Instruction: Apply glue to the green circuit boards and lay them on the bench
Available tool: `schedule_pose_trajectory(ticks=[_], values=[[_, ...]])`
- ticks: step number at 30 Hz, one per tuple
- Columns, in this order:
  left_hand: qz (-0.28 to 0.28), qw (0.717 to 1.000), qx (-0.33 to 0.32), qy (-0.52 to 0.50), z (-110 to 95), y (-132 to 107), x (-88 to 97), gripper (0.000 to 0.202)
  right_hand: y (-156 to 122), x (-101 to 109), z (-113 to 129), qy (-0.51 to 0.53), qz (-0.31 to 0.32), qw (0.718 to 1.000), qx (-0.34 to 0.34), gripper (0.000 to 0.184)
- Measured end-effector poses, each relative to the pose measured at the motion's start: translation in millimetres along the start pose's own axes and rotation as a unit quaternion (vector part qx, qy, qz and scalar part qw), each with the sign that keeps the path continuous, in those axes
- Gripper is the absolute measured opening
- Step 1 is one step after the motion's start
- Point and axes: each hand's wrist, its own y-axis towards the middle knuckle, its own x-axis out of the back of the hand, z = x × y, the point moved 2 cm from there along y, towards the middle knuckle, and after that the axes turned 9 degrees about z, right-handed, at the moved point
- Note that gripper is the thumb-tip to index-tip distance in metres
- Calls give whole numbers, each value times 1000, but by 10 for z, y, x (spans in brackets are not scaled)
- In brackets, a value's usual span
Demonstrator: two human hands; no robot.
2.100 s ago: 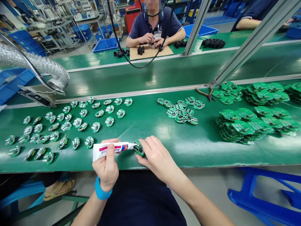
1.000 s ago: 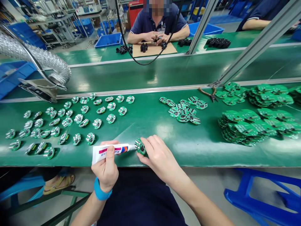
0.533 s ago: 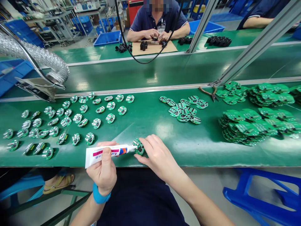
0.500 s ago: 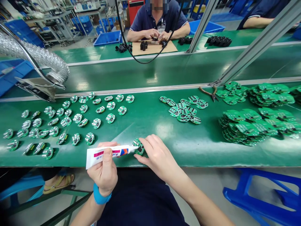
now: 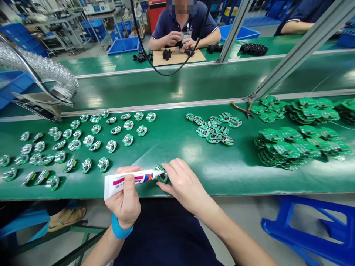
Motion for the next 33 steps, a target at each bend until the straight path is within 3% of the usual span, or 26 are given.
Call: schedule_pose_trajectory(ticks=[11, 15, 18, 24, 29, 33], values=[[-17, 1000, -14, 7, 57, 45, -19, 18, 6, -42, 9, 20, 6, 1000, -4, 47], [-77, 997, -25, 11, 61, 90, 72, 19, 21, -71, -79, 30, 10, 999, -12, 47], [-137, 991, 10, -10, 62, 123, 226, 21, 111, -99, -281, 28, 27, 998, -47, 43], [-233, 961, 134, -69, 176, 113, 574, 28, 627, -227, -833, 54, 100, 988, -106, 37], [-264, 949, 166, -53, 262, 51, 721, 34, 1154, -375, -1243, 34, 92, 987, -124, 43], [-281, 942, 169, -78, 312, 56, 809, 34, 1414, -472, -1407, 16, 83, 988, -129, 51]])
